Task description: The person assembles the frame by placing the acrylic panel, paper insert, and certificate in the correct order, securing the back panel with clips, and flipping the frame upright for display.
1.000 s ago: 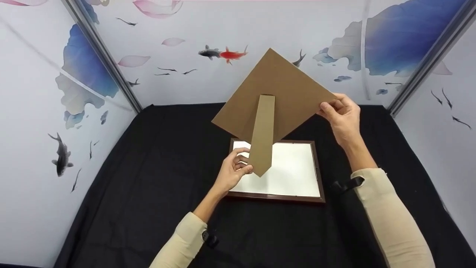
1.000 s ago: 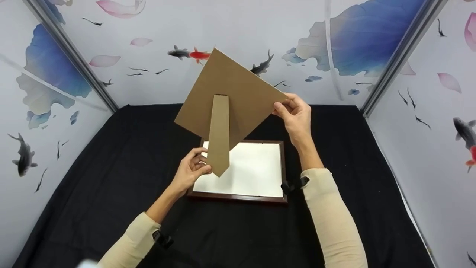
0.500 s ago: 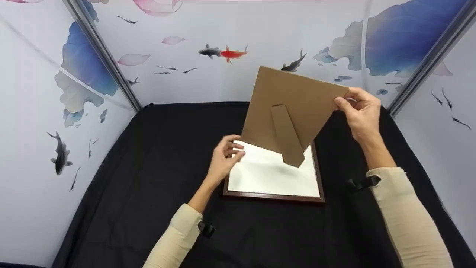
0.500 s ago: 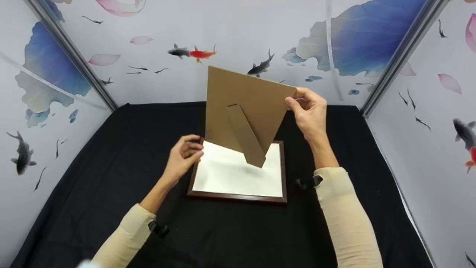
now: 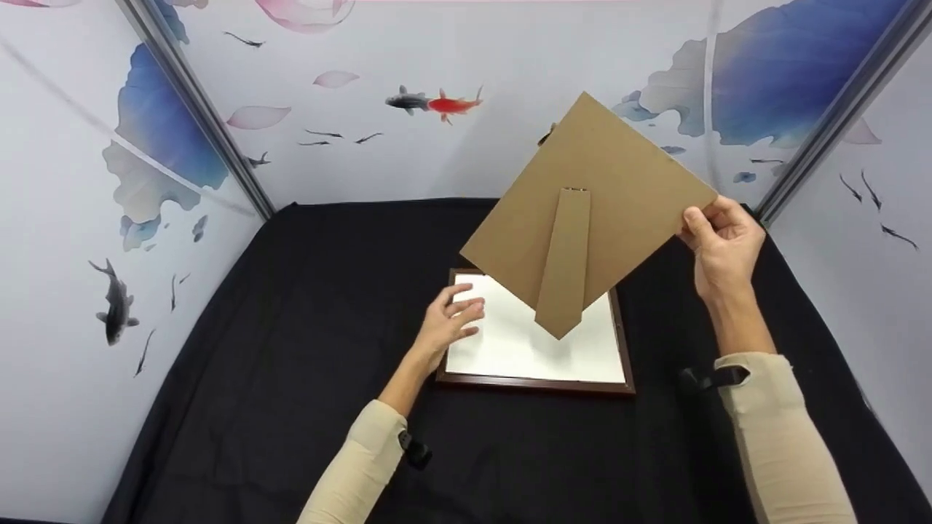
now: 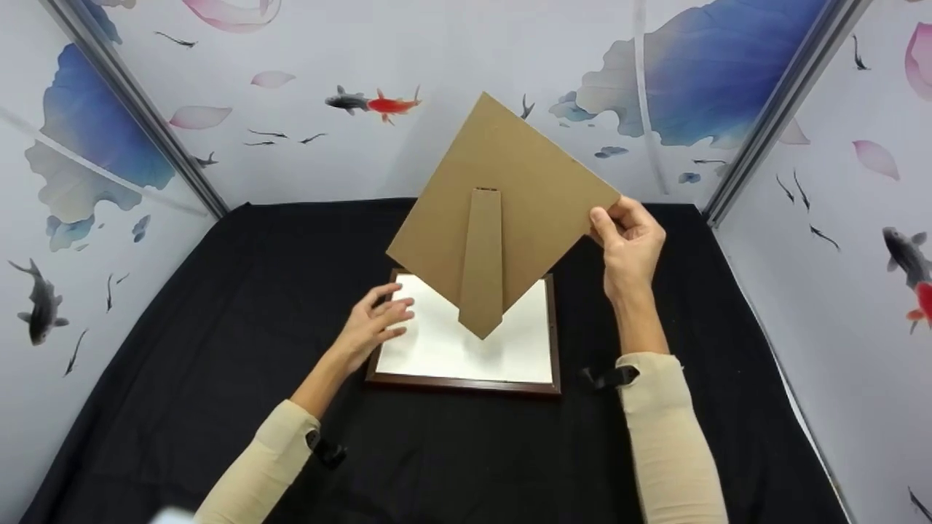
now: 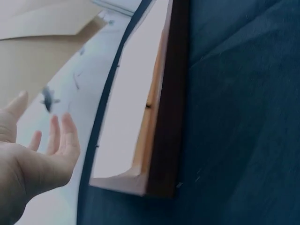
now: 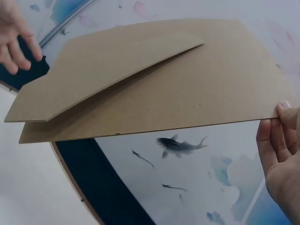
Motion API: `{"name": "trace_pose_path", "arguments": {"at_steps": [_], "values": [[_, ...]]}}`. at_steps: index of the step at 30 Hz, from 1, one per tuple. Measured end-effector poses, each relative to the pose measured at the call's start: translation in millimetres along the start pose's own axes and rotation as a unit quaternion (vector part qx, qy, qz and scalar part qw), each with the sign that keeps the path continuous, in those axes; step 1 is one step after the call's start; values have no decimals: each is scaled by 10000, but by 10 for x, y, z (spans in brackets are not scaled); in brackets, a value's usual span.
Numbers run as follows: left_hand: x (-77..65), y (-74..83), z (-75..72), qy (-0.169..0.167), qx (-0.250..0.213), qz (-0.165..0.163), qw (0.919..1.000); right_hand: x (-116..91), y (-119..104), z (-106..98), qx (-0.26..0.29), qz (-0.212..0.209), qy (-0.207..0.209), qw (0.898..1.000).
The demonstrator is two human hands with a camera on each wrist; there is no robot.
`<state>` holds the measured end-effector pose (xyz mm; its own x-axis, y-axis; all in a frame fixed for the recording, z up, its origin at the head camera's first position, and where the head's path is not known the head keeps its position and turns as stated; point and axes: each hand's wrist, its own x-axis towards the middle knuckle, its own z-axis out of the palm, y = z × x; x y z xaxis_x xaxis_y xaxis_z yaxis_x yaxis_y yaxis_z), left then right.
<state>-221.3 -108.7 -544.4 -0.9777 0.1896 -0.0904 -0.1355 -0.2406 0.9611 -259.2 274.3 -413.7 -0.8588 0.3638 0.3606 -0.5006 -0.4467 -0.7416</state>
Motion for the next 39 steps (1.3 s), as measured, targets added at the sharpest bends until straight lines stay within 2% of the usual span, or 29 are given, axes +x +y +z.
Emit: {"name": "trace_pose_path", "arguments": {"at_steps": [3,8,12,17,24,29,34,39], "values": [[43,-89,104,-321,-451,-152,9983,-85,83,-92,404,39,327,9986],[108,-158,301,-713,-920,-26,9932,-229,257,-210,1049,86,882,9905],[155,-173,419,-549,-978,223,9934,-339,407,-261,1531,222,1272,9798],[201,-192,473,-152,-823,462,9954,-452,547,-306,1963,445,1588,9666],[195,-211,459,95,-579,645,9962,-523,615,-341,1892,534,1641,9667],[179,-213,459,237,-315,681,9969,-529,628,-315,1769,495,1509,9713],[172,-195,467,309,14,947,9950,-542,628,-312,1626,497,1504,9739],[167,-181,457,308,211,1110,9931,-558,638,-359,1283,436,1365,9813]]}}
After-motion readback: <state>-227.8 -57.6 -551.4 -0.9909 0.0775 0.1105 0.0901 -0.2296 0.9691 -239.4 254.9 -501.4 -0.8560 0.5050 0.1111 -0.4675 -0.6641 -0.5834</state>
